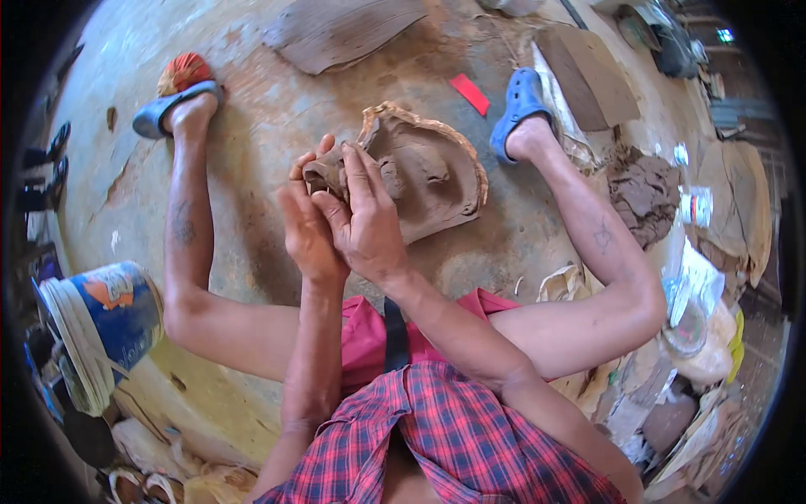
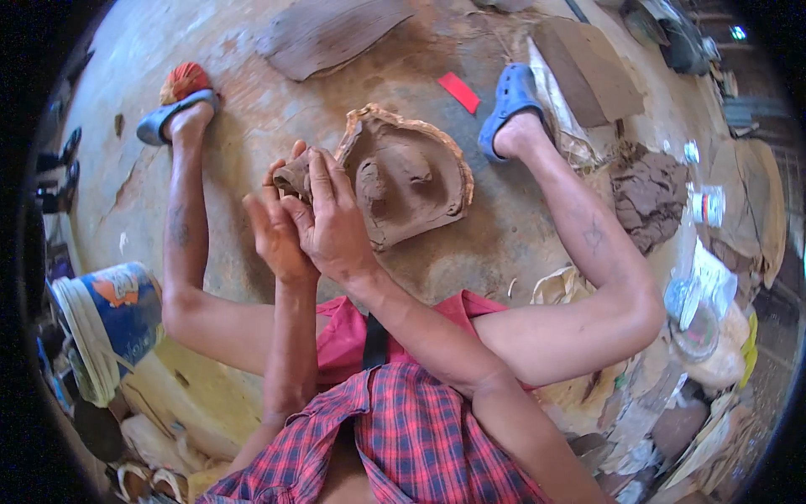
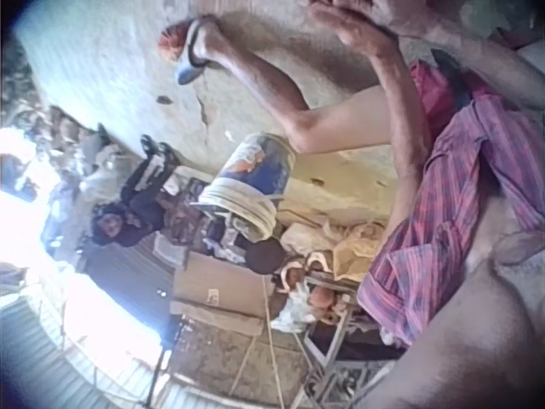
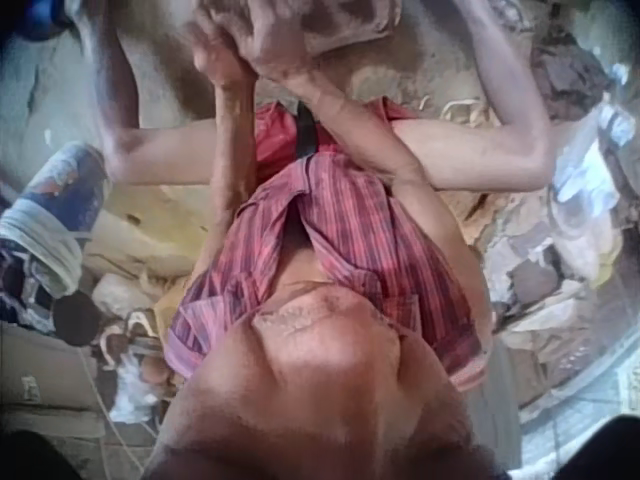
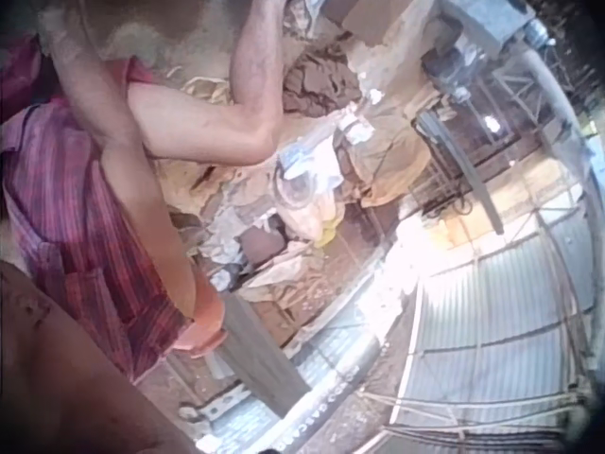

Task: The person uses a wire tool to cut a slab of clay, smooths the clay with a scraper and by hand, and then presses the slab into a mold, refining the edges and interior with a small tool and by hand.

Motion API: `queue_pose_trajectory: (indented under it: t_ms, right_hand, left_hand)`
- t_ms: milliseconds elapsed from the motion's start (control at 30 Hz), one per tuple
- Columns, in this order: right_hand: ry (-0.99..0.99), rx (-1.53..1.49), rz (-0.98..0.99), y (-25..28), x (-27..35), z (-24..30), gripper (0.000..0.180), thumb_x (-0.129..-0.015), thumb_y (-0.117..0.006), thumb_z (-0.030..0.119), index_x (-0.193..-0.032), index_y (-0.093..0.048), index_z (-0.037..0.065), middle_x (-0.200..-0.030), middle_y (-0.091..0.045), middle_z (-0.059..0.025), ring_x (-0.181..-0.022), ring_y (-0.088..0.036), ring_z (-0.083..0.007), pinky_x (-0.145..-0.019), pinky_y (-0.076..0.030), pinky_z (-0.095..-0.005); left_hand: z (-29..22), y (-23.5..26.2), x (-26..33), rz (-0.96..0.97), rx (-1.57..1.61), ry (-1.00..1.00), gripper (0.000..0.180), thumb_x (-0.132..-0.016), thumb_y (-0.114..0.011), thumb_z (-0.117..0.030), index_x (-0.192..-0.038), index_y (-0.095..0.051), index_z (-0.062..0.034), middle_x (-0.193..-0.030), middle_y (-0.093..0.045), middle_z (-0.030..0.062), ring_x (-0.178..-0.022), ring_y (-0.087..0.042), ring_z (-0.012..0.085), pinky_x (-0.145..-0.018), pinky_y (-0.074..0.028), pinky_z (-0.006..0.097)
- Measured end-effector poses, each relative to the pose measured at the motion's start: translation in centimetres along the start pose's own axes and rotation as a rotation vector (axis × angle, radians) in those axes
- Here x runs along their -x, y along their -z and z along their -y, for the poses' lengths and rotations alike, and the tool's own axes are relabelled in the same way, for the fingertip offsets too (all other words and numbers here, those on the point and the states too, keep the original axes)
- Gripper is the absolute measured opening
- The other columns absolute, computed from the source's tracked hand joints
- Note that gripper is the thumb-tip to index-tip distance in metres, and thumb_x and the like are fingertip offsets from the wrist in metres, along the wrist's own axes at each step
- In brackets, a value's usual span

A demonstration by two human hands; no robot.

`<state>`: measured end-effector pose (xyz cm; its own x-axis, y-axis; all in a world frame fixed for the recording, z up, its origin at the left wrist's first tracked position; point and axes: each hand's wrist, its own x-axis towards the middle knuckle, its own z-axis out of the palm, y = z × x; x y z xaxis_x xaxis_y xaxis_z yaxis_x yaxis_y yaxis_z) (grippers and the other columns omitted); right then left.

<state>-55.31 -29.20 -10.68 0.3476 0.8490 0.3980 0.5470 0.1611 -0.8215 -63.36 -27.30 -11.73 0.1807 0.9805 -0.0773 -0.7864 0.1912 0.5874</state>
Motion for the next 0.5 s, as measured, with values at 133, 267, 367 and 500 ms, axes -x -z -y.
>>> queue_pose_trajectory:
  t_ms: [133, 267, 367, 500]
  right_hand:
    - [-0.182, -0.128, 0.073, 4.3, -1.3, -0.3, 0.049, -0.096, -0.072, 0.020, -0.135, -0.060, -0.007, -0.130, -0.065, -0.0267, -0.123, -0.062, -0.0447, -0.104, -0.052, -0.0485]
    - [-0.166, 0.170, -0.092, 11.7, -3.8, -3.7, 0.033, -0.098, -0.072, 0.025, -0.122, -0.073, 0.002, -0.109, -0.075, -0.0184, -0.099, -0.074, -0.0360, -0.083, -0.058, -0.0437]
    - [-0.266, 0.363, -0.354, 19.1, -7.0, -3.0, 0.031, -0.098, -0.074, 0.029, -0.118, -0.075, 0.005, -0.097, -0.078, -0.0123, -0.083, -0.073, -0.0242, -0.076, -0.057, -0.0402]
    - [-0.180, 0.765, -0.664, 31.9, -8.9, -5.0, 0.032, -0.096, -0.077, 0.030, -0.120, -0.076, 0.009, -0.096, -0.078, -0.0130, -0.082, -0.071, -0.0184, -0.075, -0.057, -0.0361]
  left_hand:
    - [-1.0, 0.4, 0.2, 0.247, 0.081, 0.110, 0.062, -0.110, -0.049, -0.046, -0.158, -0.036, -0.0090, -0.161, -0.045, 0.0179, -0.147, -0.044, 0.0309, -0.124, -0.032, 0.045]
    - [1.1, 4.2, -1.6, -0.212, -0.477, 0.162, 0.055, -0.109, -0.056, -0.038, -0.156, -0.043, -0.0128, -0.158, -0.049, 0.0150, -0.146, -0.046, 0.0257, -0.122, -0.034, 0.042]
    - [5.2, 8.3, -1.3, -0.494, -0.825, 0.324, 0.051, -0.110, -0.053, -0.036, -0.151, -0.048, -0.0046, -0.148, -0.057, 0.0154, -0.138, -0.052, 0.0249, -0.115, -0.040, 0.039]
    - [11.6, 10.3, -0.1, -0.484, -0.690, 0.334, 0.059, -0.111, -0.050, -0.043, -0.156, -0.044, -0.0056, -0.153, -0.053, 0.0192, -0.141, -0.050, 0.0261, -0.118, -0.036, 0.040]
